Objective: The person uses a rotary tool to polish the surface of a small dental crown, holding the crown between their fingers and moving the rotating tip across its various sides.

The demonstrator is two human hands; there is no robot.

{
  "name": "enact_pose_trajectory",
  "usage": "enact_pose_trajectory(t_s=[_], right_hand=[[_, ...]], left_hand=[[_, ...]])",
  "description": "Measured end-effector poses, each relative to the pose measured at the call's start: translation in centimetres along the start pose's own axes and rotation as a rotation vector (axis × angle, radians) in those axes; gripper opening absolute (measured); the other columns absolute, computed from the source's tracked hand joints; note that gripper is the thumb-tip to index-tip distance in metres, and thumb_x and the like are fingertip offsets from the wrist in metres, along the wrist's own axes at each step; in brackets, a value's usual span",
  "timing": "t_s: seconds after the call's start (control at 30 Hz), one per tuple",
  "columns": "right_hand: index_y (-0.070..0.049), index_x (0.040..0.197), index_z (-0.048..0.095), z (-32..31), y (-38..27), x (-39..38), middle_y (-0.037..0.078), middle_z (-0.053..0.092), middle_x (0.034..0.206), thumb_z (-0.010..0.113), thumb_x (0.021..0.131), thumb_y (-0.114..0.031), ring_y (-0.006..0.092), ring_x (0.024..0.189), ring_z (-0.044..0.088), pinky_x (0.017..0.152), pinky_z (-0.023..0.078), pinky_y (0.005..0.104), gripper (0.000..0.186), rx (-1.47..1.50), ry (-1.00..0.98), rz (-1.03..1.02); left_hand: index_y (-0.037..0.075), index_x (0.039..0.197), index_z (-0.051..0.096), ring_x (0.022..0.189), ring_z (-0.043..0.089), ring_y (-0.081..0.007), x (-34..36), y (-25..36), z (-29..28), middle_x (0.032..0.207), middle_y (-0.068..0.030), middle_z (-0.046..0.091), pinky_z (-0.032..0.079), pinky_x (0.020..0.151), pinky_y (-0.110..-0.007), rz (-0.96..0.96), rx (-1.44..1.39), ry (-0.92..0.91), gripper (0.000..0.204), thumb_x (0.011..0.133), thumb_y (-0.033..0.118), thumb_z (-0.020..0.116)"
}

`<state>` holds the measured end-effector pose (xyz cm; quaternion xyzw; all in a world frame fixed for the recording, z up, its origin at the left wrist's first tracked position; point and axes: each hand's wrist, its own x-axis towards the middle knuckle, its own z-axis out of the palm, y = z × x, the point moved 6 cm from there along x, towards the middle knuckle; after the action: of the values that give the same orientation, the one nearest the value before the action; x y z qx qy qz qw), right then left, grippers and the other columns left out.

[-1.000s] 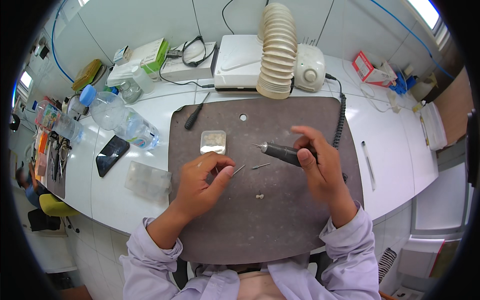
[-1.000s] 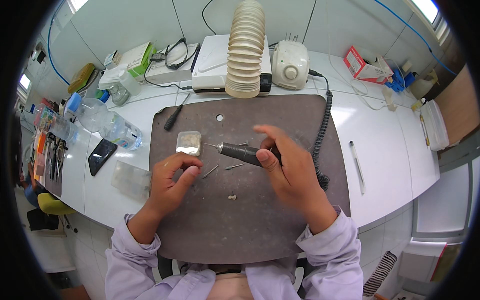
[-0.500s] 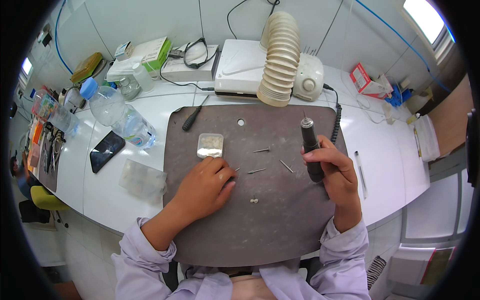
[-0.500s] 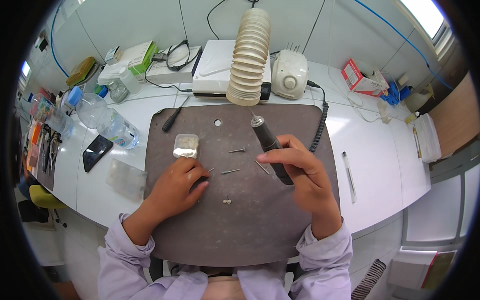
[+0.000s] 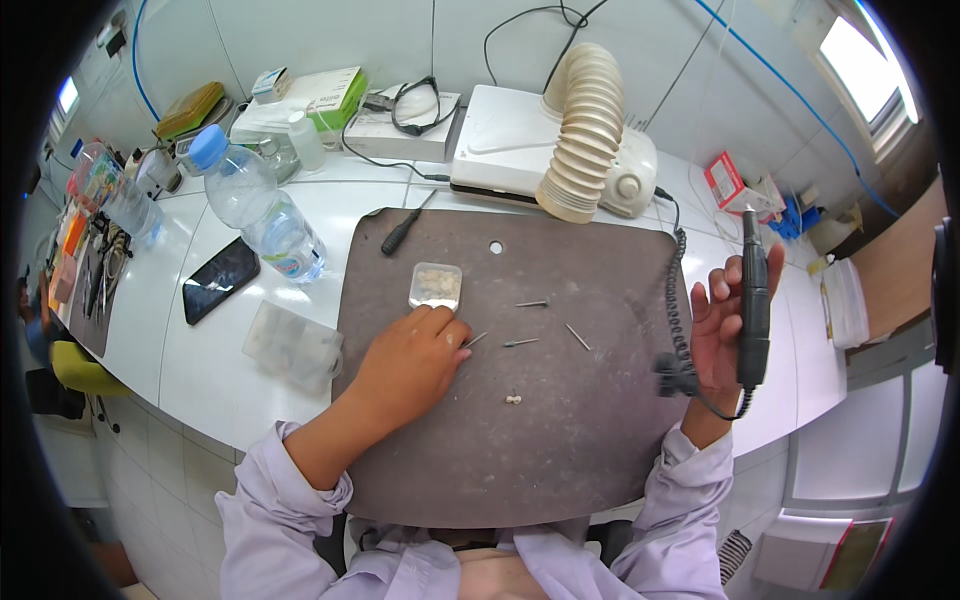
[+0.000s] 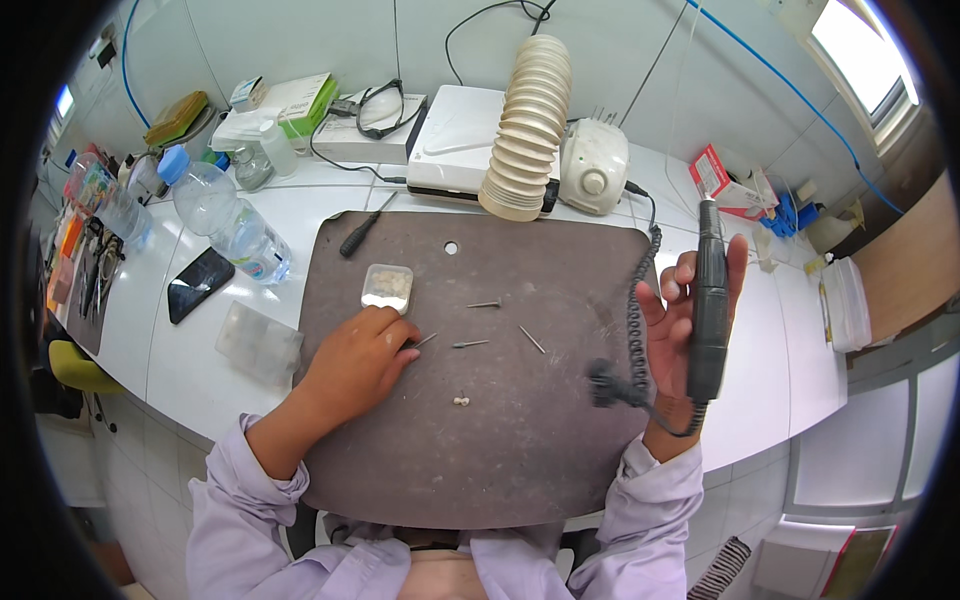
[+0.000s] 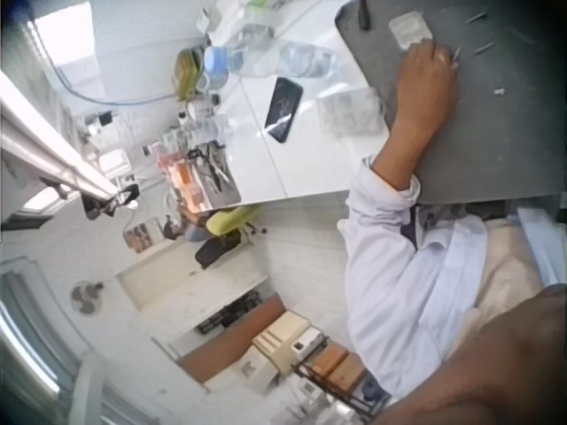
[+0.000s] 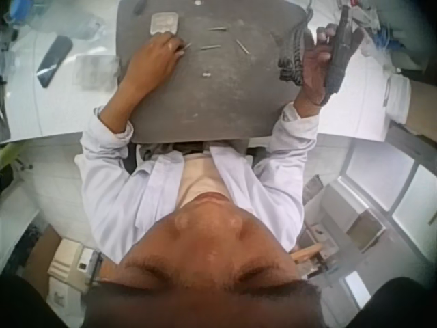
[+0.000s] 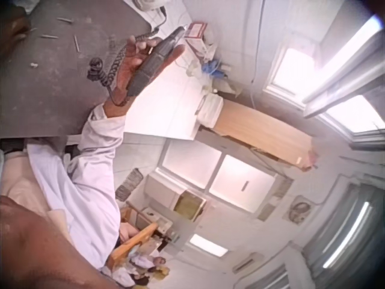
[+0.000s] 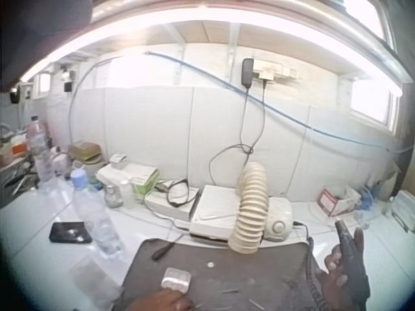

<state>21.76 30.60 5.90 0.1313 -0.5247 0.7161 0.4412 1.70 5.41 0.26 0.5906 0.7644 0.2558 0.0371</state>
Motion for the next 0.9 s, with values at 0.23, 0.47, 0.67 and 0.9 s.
enact_pose_trajectory(t_s=[0.23,0.47,0.67,0.9], right_hand=[[-0.006,0.114,0.065,-2.1,-3.7,-0.3,0.005,0.063,0.088,0.080,0.087,-0.042,0.0176,0.077,0.057,0.070,0.048,0.0299,0.047,-1.419,0.463,-0.261],[-0.001,0.056,0.064,-9.3,-7.7,-1.6,0.006,0.051,0.050,0.058,0.088,-0.078,0.0168,0.052,0.051,0.058,0.042,0.0317,0.084,-1.605,0.830,0.442],[-0.001,0.074,0.069,-8.6,-4.1,-1.3,0.002,0.043,0.049,0.036,0.097,-0.078,0.0126,0.045,0.035,0.045,0.026,0.0280,0.087,-0.167,0.355,0.518],[-0.009,0.142,0.047,-2.5,-0.1,-2.5,0.022,0.071,0.101,0.051,0.087,-0.078,0.0210,0.071,0.068,0.051,0.048,0.0241,0.088,-0.048,0.202,0.257]], left_hand=[[0.005,0.094,0.064,0.093,0.061,-0.0290,-0.3,-0.3,0.6,0.097,-0.0090,0.060,0.051,0.081,-0.042,0.019,0.070,0.011,0.010,0.088,0.010,0.070],[0.007,0.098,0.066,0.096,0.059,-0.0292,-0.1,0.3,0.7,0.100,-0.0073,0.060,0.049,0.082,-0.042,0.085,0.026,0.061,0.015,0.088,0.017,0.072],[0.015,0.100,0.072,0.103,0.057,-0.0230,-0.3,4.0,1.6,0.108,-0.0021,0.063,0.041,0.087,-0.038,0.284,-0.058,-0.004,0.019,0.084,0.024,0.078],[0.012,0.094,0.070,0.100,0.058,-0.0218,0.0,3.6,3.3,0.102,-0.0008,0.066,0.042,0.084,-0.037,0.307,-0.118,-0.062,0.014,0.083,0.014,0.077]])
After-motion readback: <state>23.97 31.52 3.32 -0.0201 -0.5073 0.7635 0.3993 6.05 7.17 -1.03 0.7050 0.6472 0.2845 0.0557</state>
